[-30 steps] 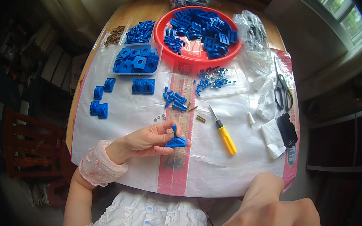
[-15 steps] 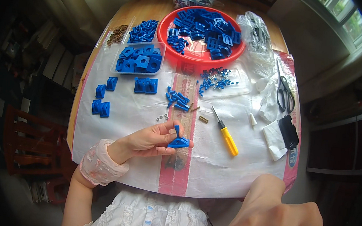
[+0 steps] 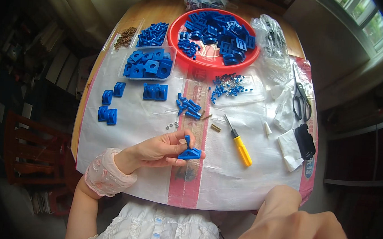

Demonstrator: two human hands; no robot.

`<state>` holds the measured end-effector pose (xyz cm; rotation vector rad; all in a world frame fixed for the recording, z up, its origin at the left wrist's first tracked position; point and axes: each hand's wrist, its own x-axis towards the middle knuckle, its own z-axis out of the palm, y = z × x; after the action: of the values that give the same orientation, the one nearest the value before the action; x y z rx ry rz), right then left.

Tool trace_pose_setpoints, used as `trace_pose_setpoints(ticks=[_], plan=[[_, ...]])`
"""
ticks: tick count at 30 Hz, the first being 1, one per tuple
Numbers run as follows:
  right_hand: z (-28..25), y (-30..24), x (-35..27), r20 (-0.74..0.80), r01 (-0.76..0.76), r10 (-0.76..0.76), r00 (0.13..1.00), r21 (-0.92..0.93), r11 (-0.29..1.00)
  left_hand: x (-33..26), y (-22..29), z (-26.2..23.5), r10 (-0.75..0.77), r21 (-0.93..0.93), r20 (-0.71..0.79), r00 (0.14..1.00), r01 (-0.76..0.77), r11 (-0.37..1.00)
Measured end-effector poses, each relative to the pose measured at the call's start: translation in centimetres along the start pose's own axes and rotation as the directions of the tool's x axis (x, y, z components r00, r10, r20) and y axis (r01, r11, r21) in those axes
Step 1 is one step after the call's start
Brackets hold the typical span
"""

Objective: Assembling blue plastic connector housings by inserting small metal pins and using a screwdriver.

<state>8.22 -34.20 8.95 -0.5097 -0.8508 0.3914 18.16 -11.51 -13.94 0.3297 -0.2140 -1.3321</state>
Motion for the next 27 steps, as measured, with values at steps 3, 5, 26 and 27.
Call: trace_pose_setpoints(ticks=[3, 5, 26, 27], plan=[[-0.8, 0.7, -0.5, -0.154, 0.108, -0.144, 0.978, -0.218, 0.97, 0.0, 0.2, 1.5, 0.016, 0.062, -0.156, 0.988, -0.006, 0.998], [-1.4, 1.4, -0.5, -0.248, 0.176, -0.297, 0.922, -0.414, 0.893, 0.2, 0.3, 2.2, 0.025, 0.097, -0.255, 0.967, 0.0, 0.995], [-11.1, 10.2, -8.4, -0.431, -0.456, -0.199, 0.88, -0.884, -0.103, 0.8, -1.4, 1.9, 0.43, 0.604, -0.261, 0.864, -0.201, 0.771], [-11.0, 10.4, -8.4, -0.438, -0.463, -0.208, 0.875, -0.882, -0.09, 0.8, -1.6, 1.9, 0.468, 0.645, -0.247, 0.848, -0.217, 0.733]])
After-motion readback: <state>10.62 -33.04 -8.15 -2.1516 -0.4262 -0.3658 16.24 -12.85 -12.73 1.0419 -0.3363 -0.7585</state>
